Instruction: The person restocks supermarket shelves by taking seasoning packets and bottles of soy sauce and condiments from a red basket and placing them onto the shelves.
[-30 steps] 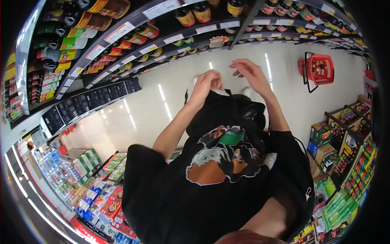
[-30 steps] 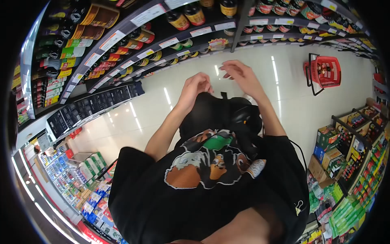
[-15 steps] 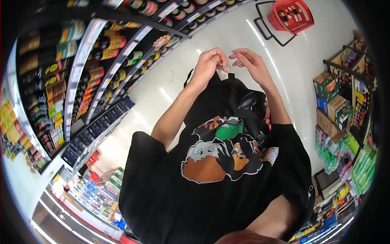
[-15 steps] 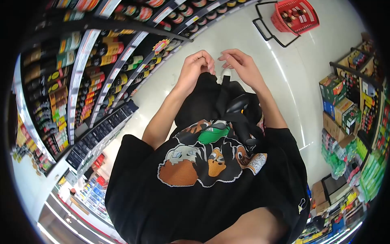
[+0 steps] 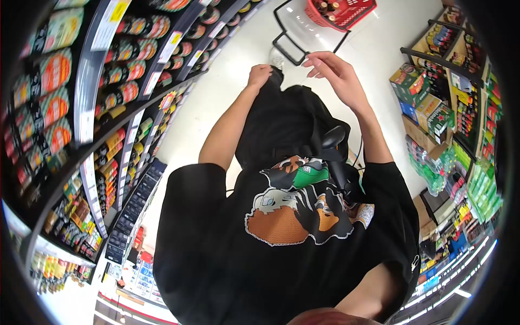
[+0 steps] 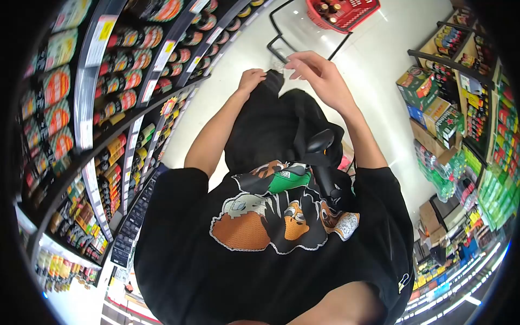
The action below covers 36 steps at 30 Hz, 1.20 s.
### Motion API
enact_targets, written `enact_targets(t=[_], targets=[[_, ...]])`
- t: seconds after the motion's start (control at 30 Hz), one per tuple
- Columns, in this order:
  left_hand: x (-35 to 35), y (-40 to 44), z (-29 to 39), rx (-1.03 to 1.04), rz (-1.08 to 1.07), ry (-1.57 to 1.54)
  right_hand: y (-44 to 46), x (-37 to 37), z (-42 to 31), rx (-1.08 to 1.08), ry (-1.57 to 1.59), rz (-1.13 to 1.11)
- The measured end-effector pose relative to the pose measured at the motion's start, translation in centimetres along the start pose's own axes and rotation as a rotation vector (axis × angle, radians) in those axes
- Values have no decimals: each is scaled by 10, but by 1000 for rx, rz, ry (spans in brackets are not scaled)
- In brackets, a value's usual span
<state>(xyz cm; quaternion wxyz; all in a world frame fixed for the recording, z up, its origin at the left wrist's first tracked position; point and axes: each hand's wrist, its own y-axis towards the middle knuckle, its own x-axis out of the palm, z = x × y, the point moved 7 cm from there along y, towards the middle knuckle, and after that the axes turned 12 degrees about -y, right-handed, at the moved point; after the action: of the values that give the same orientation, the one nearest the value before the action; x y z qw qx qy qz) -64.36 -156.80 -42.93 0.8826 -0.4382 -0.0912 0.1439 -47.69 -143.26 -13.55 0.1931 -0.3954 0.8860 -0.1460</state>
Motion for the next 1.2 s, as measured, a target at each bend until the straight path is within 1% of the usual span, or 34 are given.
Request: enact_targets(t=[0.03, 0.07, 0.13, 0.17, 0.23, 0.27, 0.33, 0.37, 0.43, 0.47, 0.5, 0.57, 0.6, 0.67, 0.7, 0.77, 0.8, 0.83, 0.87, 0.9, 0.97, 1.0, 1.07, 1.1, 1.17, 1.2], targets=[[1, 30, -14, -26, -7, 187, 3, -15, -6, -3, -3, -3], [8, 36, -7, -28, -20, 184, 6, -27, -9, -6, -3, -8], [22, 40, 1, -101, 23, 586, 13, -47, 0, 3, -3, 0], [31, 41, 4, -101, 13, 577, 15, -56, 5, 2, 4, -2], [47, 53, -4, -219, 6, 416, 19, -65, 11, 48, 24, -72], [56, 58, -7, -213, 3, 408, 18, -69, 14, 74, 12, -92], [63, 82, -33, -195, 177, 21, 19, -82, 16, 111, -37, -156], [67, 120, -74, -227, 76, -157, 21, -89, 17, 122, -47, -182], [93, 72, -7, -334, -69, -493, 26, -107, 26, 73, -53, -200], [88, 98, -38, -333, 67, -467, 24, -114, 29, 76, -64, -235], [92, 79, -11, -290, 212, -504, 29, -124, 32, 80, -66, -267], [104, 53, 19, -226, 301, -534, 35, -143, 41, 70, -69, -314], [113, 49, 25, -221, 317, -545, 35, -150, 48, 71, -89, -349], [133, 43, 46, -92, 302, -658, 39, -162, 65, 59, -106, -398], [147, 31, 69, -42, 299, -737, 42, -166, 77, 46, -108, -425], [169, 23, 96, 43, 281, -776, 53, -168, 99, 12, -121, -477], [181, 18, 111, 53, 244, -764, 59, -169, 113, 6, -146, -465], [193, 8, 129, 53, 270, -771, 64, -170, 124, 1, -169, -447], [203, 8, 135, 43, 226, -774, 71, -170, 135, -8, -255, -366], [210, 8, 137, 29, 187, -776, 75, -168, 141, -11, -365, -347], [219, 1, 136, -44, 212, -688, 84, -148, 166, -89, -412, -298], [221, 0, 133, -25, 247, -696, 88, -139, 171, -107, -405, -315], [226, -8, 129, 11, 295, -722, 90, -116, 166, -287, -549, -412], [230, -14, 125, 25, 303, -738, 90, -111, 161, -299, -544, -417], [234, -22, 116, 34, 303, -775, 85, -100, 169, -143, -647, -520], [234, -25, 108, 23, 305, -795, 81, -95, 171, -139, -676, -528]])
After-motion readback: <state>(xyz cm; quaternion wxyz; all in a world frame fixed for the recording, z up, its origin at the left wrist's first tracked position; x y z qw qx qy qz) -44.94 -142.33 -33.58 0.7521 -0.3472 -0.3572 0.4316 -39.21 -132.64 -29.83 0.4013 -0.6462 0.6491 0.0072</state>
